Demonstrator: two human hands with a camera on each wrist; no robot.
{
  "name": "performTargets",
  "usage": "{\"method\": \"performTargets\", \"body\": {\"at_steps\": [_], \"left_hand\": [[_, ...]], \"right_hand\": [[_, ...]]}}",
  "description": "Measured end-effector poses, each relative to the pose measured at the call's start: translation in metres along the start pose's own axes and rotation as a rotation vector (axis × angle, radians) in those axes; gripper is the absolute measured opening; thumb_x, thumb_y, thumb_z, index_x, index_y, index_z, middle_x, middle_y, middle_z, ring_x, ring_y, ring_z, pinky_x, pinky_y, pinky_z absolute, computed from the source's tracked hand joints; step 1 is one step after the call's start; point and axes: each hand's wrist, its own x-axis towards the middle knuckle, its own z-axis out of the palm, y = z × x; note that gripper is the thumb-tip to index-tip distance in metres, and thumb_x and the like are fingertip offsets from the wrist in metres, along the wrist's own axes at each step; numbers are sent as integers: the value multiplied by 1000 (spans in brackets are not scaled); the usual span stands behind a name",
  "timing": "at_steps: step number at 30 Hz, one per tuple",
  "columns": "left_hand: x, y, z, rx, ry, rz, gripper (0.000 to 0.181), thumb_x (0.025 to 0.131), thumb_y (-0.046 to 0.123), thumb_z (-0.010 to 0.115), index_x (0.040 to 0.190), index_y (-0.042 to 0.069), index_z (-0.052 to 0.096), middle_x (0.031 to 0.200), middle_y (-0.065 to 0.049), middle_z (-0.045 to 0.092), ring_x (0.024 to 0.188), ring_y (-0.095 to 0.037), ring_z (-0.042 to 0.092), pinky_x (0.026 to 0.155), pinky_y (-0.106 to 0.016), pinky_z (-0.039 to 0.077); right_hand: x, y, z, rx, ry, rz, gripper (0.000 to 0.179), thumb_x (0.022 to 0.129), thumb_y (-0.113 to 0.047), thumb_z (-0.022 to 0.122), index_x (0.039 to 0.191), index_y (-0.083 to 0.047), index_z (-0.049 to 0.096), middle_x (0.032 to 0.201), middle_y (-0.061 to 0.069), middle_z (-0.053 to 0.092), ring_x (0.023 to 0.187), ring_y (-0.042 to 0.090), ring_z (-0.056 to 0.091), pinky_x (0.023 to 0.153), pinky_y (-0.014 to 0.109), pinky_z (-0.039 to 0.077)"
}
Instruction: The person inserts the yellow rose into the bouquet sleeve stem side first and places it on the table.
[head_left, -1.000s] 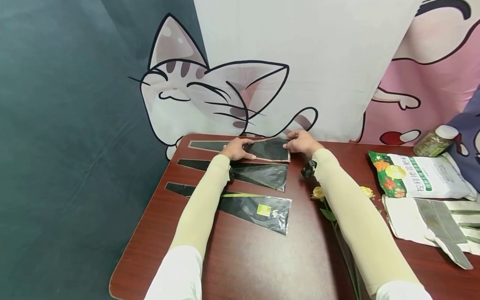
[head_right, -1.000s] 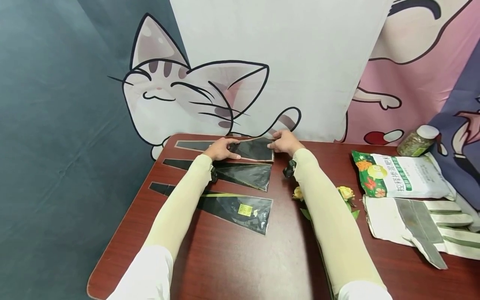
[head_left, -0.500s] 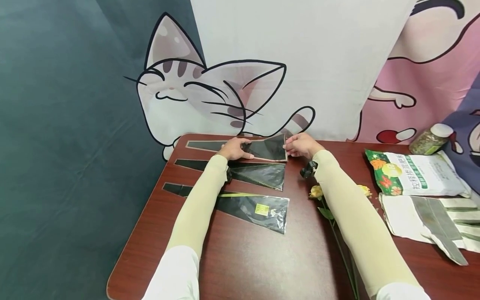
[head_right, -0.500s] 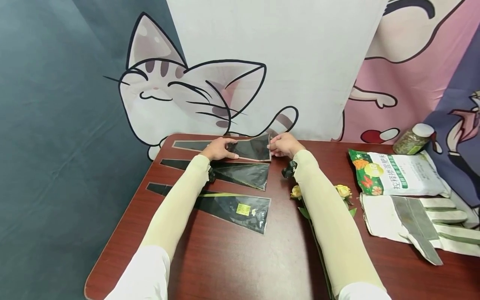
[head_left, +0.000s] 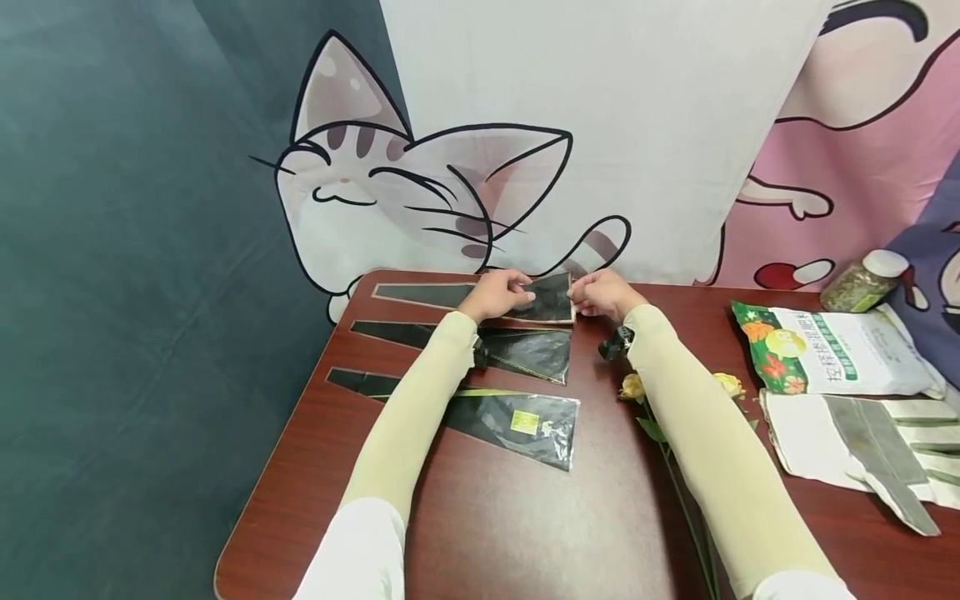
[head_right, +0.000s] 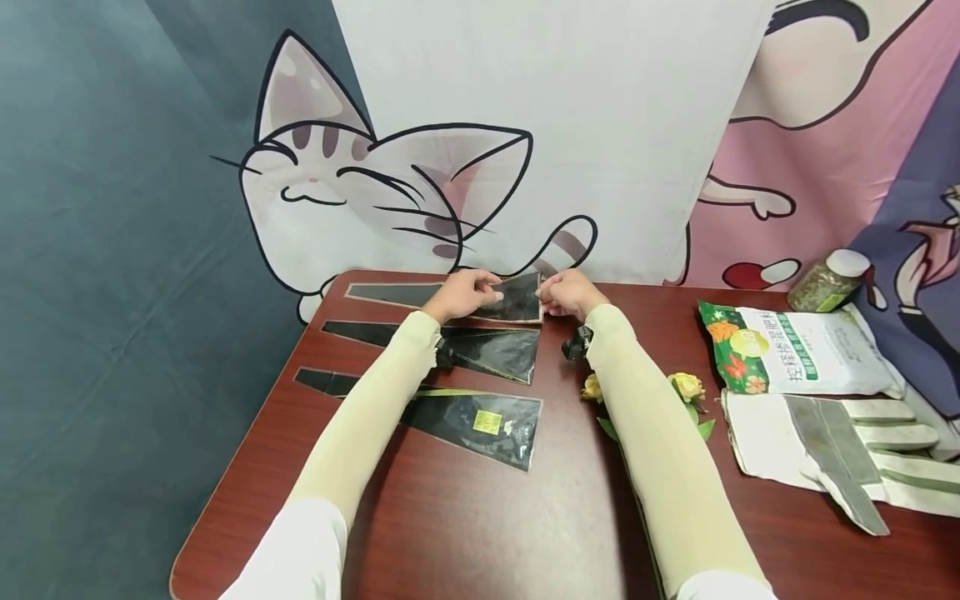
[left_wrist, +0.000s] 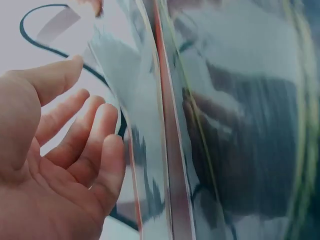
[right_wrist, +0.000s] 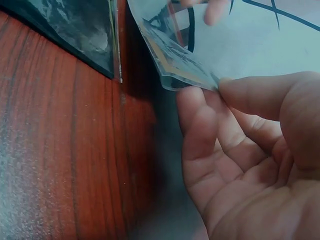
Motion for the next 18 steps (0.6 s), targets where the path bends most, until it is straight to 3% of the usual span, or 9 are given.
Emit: {"method": "performTargets", "body": {"at_steps": [4, 7, 11, 14, 18], "left_hand": [[3, 8, 12, -83, 20, -2, 37, 103, 34, 72, 135, 16, 70, 116, -4, 73, 102, -19, 68, 88, -36, 57], [7, 10, 20, -171, 24, -30, 38, 103, 30, 72, 137, 14, 68, 113, -5, 73, 97, -20, 70, 83, -33, 58], [11, 15, 28, -356, 24, -77, 39, 104, 25, 71, 139, 10, 64, 107, -7, 72, 92, -23, 73, 77, -30, 61], [14, 21, 34, -484, 28, -97, 37, 104, 22, 71, 136, 6, 64, 110, -11, 73, 97, -23, 74, 80, -31, 63], [19, 25, 40, -569, 16, -127, 31, 104, 16, 70, 132, 5, 66, 116, -15, 74, 97, -22, 74, 80, -30, 64]], "right_hand": [[2, 1, 3, -22, 10, 8, 33, 105, -10, 63, 132, 8, 64, 93, 3, 71, 76, 12, 69, 71, 28, 60], [4, 1, 5, -22, 20, 8, 36, 105, -11, 63, 136, 7, 62, 93, 0, 72, 76, 10, 69, 70, 26, 59], [3, 1, 5, -49, 43, 5, 38, 105, -11, 61, 139, 7, 60, 91, -1, 70, 78, 11, 68, 69, 26, 57], [2, 1, 6, -64, 62, -1, 36, 105, -11, 62, 137, 6, 61, 85, -2, 69, 79, 12, 67, 69, 26, 56], [3, 0, 9, -43, 64, -4, 35, 103, -9, 65, 133, 6, 61, 83, -1, 71, 79, 13, 67, 69, 25, 56]]}}
